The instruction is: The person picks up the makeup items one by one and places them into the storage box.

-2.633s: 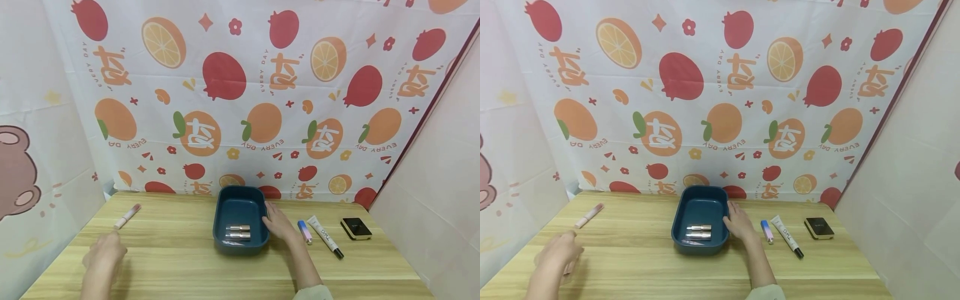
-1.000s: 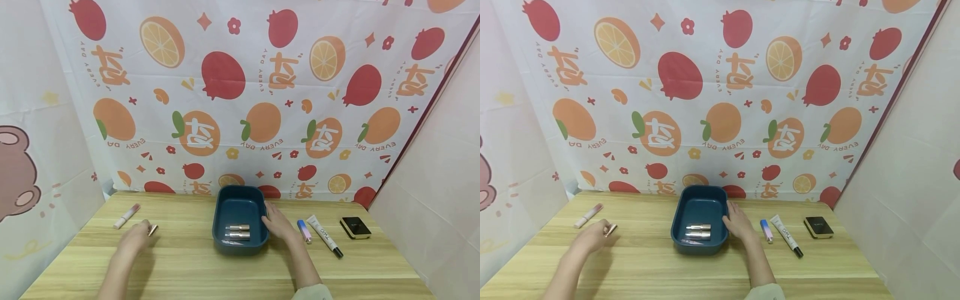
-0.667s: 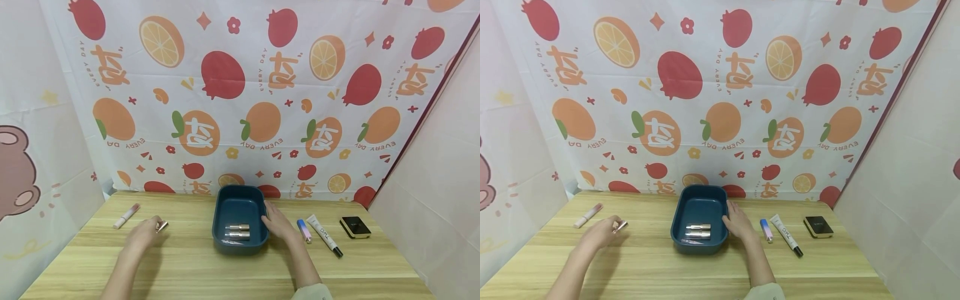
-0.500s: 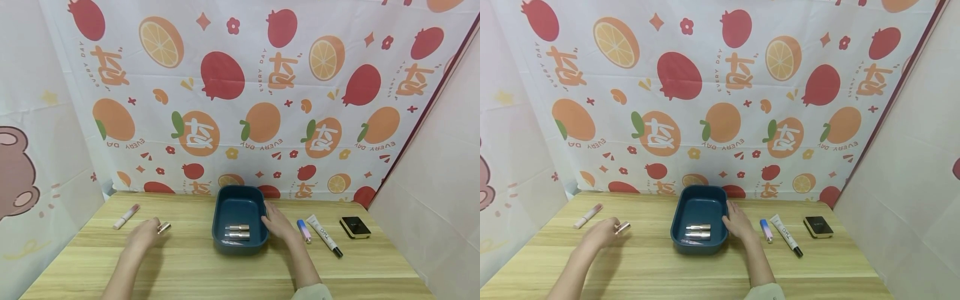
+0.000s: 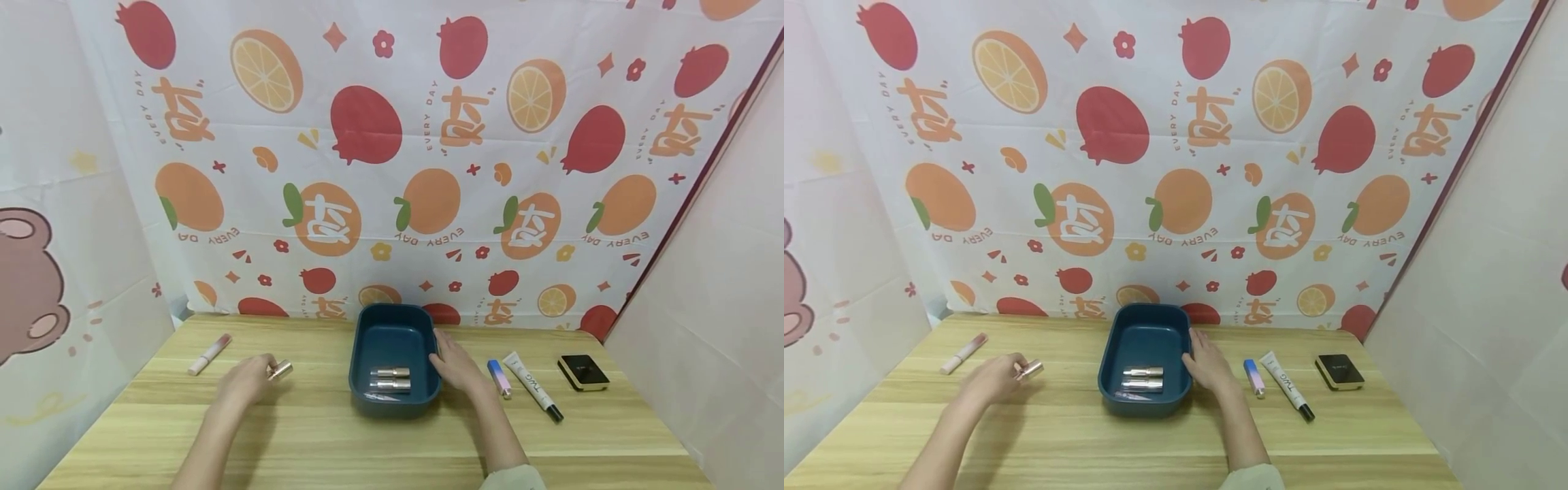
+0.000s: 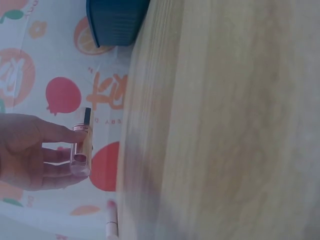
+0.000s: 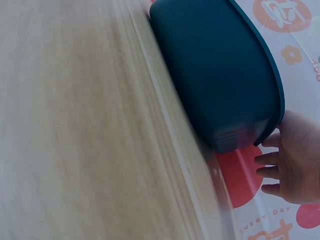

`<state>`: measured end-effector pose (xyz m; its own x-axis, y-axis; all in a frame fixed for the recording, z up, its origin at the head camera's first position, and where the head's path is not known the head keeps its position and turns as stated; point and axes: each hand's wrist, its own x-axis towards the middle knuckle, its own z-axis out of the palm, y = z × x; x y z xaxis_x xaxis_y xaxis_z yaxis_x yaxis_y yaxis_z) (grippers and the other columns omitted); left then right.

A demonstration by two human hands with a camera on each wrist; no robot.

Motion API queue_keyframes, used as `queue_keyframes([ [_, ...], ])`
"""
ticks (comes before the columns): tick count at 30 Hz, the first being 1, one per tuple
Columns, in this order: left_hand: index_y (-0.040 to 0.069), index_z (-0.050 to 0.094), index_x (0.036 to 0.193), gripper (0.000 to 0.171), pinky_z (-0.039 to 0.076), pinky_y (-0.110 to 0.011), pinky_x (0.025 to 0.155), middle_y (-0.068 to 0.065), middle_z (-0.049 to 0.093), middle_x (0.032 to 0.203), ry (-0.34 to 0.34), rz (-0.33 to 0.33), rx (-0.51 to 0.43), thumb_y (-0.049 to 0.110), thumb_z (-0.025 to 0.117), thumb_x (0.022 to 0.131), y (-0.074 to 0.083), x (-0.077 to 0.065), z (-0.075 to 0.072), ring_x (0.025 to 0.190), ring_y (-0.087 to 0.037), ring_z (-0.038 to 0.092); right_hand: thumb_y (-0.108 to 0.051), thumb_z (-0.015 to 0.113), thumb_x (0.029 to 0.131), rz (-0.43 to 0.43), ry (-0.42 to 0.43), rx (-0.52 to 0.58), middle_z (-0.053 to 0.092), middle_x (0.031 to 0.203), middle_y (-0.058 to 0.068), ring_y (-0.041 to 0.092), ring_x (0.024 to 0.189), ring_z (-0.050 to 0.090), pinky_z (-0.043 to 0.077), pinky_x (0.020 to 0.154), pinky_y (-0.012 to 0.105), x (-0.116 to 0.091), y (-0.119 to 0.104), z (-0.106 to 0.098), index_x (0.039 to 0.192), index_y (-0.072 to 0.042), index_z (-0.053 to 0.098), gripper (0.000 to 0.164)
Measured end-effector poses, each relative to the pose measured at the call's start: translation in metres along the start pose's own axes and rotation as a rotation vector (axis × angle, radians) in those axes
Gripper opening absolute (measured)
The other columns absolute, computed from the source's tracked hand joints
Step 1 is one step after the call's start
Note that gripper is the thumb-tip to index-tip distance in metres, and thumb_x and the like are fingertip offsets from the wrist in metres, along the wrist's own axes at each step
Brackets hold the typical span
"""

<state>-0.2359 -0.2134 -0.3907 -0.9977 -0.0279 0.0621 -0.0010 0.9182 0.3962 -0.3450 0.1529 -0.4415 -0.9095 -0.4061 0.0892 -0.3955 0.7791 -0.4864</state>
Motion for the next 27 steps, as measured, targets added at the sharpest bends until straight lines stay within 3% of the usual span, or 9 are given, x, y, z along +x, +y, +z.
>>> queue_keyframes([
  [17, 0.005, 0.064, 0.1, 0.023, 0.045, -0.042, 0.055, -0.018, 0.061, 0.088, -0.028, -0.011, -0.01, 0.005, 0.065, 0.077, 0.01, -0.001, -0.002, 0.069, -0.027, 0.053, -0.023, 0.043, 0.096, -0.029, 0.009, -0.008, 0.025, 0.146, 0.019, 0.035, 0.133, 0.021, 0.021, 0.105, 0.05, 0.0, 0.001, 0.0, 0.143, 0.002, 0.023, 0.057],
  [27, 0.002, 0.065, 0.09, 0.017, 0.047, -0.044, 0.057, -0.012, 0.061, 0.082, -0.028, -0.01, 0.015, 0.002, 0.065, 0.073, 0.014, 0.001, -0.003, 0.069, -0.026, 0.055, -0.024, 0.043, 0.096, -0.02, 0.008, -0.006, 0.025, 0.146, 0.018, 0.035, 0.133, 0.022, 0.022, 0.105, 0.05, -0.001, -0.001, -0.001, 0.144, 0.001, 0.023, 0.057],
])
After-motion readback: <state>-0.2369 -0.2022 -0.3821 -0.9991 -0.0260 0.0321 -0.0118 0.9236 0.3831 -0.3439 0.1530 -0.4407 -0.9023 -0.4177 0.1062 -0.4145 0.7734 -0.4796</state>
